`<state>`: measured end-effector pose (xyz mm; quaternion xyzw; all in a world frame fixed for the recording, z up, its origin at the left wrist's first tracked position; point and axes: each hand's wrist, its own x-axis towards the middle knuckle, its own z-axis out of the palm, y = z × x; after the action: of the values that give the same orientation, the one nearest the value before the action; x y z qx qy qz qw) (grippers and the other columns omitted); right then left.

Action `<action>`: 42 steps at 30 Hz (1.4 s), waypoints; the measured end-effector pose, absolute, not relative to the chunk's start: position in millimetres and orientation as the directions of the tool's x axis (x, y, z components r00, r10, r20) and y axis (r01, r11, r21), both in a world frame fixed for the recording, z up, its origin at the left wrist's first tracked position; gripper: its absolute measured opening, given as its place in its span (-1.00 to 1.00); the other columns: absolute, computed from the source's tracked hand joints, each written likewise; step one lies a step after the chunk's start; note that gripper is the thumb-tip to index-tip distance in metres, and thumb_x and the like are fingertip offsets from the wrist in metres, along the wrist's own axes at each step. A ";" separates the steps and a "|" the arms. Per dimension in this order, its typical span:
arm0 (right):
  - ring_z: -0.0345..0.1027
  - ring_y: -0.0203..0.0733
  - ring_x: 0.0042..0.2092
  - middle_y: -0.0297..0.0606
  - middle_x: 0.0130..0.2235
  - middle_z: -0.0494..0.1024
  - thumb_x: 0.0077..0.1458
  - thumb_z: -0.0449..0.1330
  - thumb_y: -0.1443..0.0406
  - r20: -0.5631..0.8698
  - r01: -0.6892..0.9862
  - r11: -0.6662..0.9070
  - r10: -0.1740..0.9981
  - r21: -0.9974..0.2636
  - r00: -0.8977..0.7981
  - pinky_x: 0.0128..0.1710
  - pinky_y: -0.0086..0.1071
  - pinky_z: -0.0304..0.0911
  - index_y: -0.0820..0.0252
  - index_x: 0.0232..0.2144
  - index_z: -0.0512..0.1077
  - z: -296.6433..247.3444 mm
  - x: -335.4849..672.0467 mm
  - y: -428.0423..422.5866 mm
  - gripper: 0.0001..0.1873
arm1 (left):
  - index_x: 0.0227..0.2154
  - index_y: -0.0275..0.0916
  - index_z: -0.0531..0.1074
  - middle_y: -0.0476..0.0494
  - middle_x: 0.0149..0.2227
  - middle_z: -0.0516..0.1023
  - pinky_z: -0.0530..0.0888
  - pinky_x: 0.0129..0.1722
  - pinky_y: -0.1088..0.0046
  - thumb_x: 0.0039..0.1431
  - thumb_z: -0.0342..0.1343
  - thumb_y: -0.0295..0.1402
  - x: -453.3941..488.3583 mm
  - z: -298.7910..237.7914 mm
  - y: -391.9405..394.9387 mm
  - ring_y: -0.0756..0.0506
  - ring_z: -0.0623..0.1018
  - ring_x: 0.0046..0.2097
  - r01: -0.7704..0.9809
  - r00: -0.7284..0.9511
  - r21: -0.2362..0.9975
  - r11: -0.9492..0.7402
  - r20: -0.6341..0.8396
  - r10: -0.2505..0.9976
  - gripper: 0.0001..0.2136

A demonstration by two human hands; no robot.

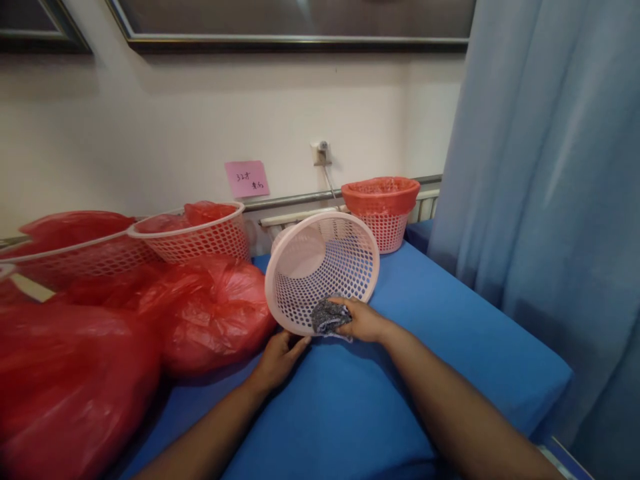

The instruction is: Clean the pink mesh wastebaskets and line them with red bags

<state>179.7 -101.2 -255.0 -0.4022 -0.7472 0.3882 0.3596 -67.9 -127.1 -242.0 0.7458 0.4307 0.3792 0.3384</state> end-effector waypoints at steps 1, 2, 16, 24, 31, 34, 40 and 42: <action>0.49 -0.12 -0.02 -0.26 0.03 0.58 0.00 0.35 0.33 0.227 0.260 0.375 0.858 -0.890 -0.460 0.06 -0.21 0.40 0.05 0.24 0.33 -255.3 180.9 -99.8 -0.27 | -0.16 -0.22 0.61 -0.18 -0.14 0.72 0.58 0.00 0.17 0.21 0.17 -0.23 -67.6 -242.0 -126.9 -0.22 0.67 -0.12 0.381 0.360 0.832 -0.404 0.268 0.893 -0.76; 0.49 -0.12 -0.01 -0.27 0.03 0.58 -0.02 0.35 0.35 0.228 0.266 0.381 0.855 -0.886 -0.465 0.06 -0.21 0.39 0.04 0.24 0.34 -254.4 184.2 -98.5 -0.26 | -0.17 -0.21 0.61 -0.17 -0.14 0.72 0.58 -0.01 0.17 0.21 0.17 -0.23 -67.7 -241.2 -127.0 -0.22 0.67 -0.12 0.378 0.358 0.830 -0.410 0.277 0.892 -0.76; 0.42 -0.10 -0.02 -0.17 0.04 0.44 0.03 0.29 0.42 0.204 0.783 0.192 0.975 -0.592 -0.085 0.08 -0.29 0.28 -0.05 0.25 0.36 -238.1 190.0 -104.2 -0.27 | -0.24 -0.25 0.53 -0.13 -0.25 0.67 0.56 -0.13 0.33 0.25 0.14 -0.18 -68.4 -234.2 -129.2 -0.14 0.63 -0.20 0.381 0.176 0.817 -0.433 0.396 0.901 -0.77; 0.39 -0.12 0.03 -0.16 0.11 0.40 -0.01 0.28 0.50 0.274 0.719 0.311 0.946 -0.621 -0.173 0.09 -0.28 0.27 -0.05 0.26 0.34 -234.5 192.3 -106.5 -0.22 | -0.16 -0.27 0.59 -0.19 -0.19 0.71 0.58 -0.06 0.22 0.23 0.14 -0.16 -68.7 -238.0 -128.6 -0.23 0.67 -0.13 0.402 0.255 0.836 -0.373 0.289 0.923 -0.70; 0.37 -0.05 0.01 -0.04 0.15 0.34 0.14 0.09 0.50 0.279 0.832 0.028 0.948 -0.555 0.154 0.04 -0.22 0.24 0.04 0.27 0.33 -217.1 209.1 -109.2 -0.34 | -0.21 -0.25 0.55 -0.13 -0.25 0.68 0.55 -0.13 0.31 0.24 0.13 -0.17 -66.3 -232.2 -129.5 -0.17 0.64 -0.20 0.413 0.183 0.810 -0.416 0.374 0.909 -0.75; 0.43 -0.13 -0.10 -0.15 0.00 0.49 0.02 0.26 0.44 0.214 0.799 0.155 0.976 -0.582 -0.033 -0.04 -0.32 0.31 0.03 0.17 0.43 -230.1 186.5 -111.3 -0.36 | -0.33 -0.24 0.50 -0.08 -0.35 0.61 0.51 -0.23 0.39 0.27 0.10 -0.16 -68.5 -232.1 -128.6 -0.12 0.58 -0.29 0.429 0.126 0.792 -0.435 0.424 0.897 -0.75; 0.46 -0.14 -0.13 -0.24 -0.05 0.54 -0.03 0.26 0.45 0.240 0.620 0.309 0.951 -0.721 -0.195 -0.09 -0.29 0.36 0.05 0.13 0.45 -230.1 201.0 -106.2 -0.37 | -0.33 -0.26 0.49 -0.05 -0.40 0.55 0.47 -0.32 0.43 0.27 0.07 -0.14 -74.7 -233.6 -124.9 -0.09 0.52 -0.35 0.401 0.096 0.812 -0.423 0.422 0.901 -0.73; 0.44 -0.06 -0.08 -0.12 0.05 0.46 0.02 0.19 0.48 0.308 0.739 0.163 0.949 -0.654 0.064 -0.04 -0.21 0.31 0.02 0.18 0.41 -223.2 218.4 -105.3 -0.34 | -0.35 -0.25 0.49 -0.05 -0.40 0.55 0.47 -0.31 0.43 0.26 0.09 -0.14 -73.1 -234.0 -124.7 -0.09 0.53 -0.34 0.404 0.108 0.812 -0.422 0.416 0.903 -0.73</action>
<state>218.4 -105.3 -223.2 -0.6309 -0.6688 0.1435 0.3660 -73.1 -124.7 -234.0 0.6965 0.4690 0.4753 0.2626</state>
